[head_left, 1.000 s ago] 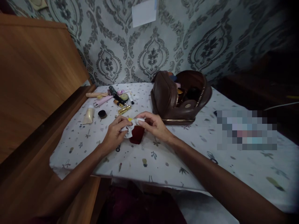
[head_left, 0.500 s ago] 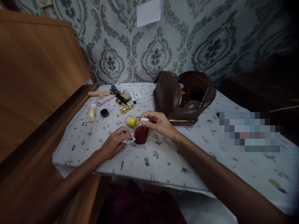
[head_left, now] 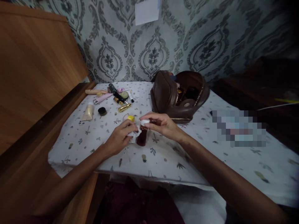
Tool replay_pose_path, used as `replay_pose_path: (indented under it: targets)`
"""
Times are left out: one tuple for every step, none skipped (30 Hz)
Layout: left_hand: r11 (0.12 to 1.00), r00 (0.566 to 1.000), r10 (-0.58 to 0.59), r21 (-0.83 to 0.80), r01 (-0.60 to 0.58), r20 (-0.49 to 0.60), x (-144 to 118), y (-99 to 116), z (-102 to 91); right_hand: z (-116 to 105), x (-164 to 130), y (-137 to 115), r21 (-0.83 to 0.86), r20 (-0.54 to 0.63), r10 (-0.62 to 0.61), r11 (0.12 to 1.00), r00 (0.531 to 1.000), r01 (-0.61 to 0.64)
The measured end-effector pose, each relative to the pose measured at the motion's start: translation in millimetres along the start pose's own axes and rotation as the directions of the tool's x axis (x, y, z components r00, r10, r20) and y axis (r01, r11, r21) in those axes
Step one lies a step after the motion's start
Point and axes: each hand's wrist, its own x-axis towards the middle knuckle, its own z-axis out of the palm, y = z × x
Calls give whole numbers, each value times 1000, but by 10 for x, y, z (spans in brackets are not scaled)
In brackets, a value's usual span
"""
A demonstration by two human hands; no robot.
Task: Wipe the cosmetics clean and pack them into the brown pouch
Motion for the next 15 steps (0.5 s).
replay_pose_path:
  targets:
    - [1000,999,14,26,-15,44,-43,-4,16,-1,-20,3,13,-12,5,1000,1000,-5]
    - [998,996,27,54,-31,86,-87,-8,31,-2,-36,7,22,-23,9,1000,1000,-8]
    - [995,992,38,84,-49,124,-129,-11,44,-2,-49,12,27,-34,12,1000,999,-12]
    - [991,987,46,115,-65,156,-166,-13,54,-1,-59,18,28,-44,17,999,999,-15]
    - [986,982,53,144,-80,180,-197,-13,60,1,-65,23,28,-53,21,999,998,-19]
    - [981,979,60,169,-94,197,-219,-11,62,2,-69,26,28,-57,27,999,998,-25]
    - [976,976,68,187,-108,207,-231,-8,60,3,-71,29,27,-60,33,999,998,-31]
    - [974,975,70,195,-112,211,-233,-3,55,5,-73,30,27,-60,39,999,997,-37]
    - [975,976,71,190,-111,207,-225,3,46,5,-75,30,27,-58,45,999,997,-43]
    - [979,979,68,176,-103,193,-207,10,35,6,-78,27,26,-52,51,998,997,-49]
    - [983,984,63,158,-90,168,-180,17,23,5,-83,22,23,-46,53,998,998,-52]
    - [988,989,58,137,-77,134,-144,25,12,5,-90,14,19,-39,52,999,998,-51]
    - [991,994,54,114,-64,93,-100,33,2,3,-100,3,13,-32,47,999,998,-46]
    - [994,997,53,90,-58,50,-52,41,-4,0,-111,-10,4,-25,41,999,999,-41]
    - [996,998,58,67,-59,11,-2,50,-5,-3,-125,-25,-7,-24,35,999,999,-35]
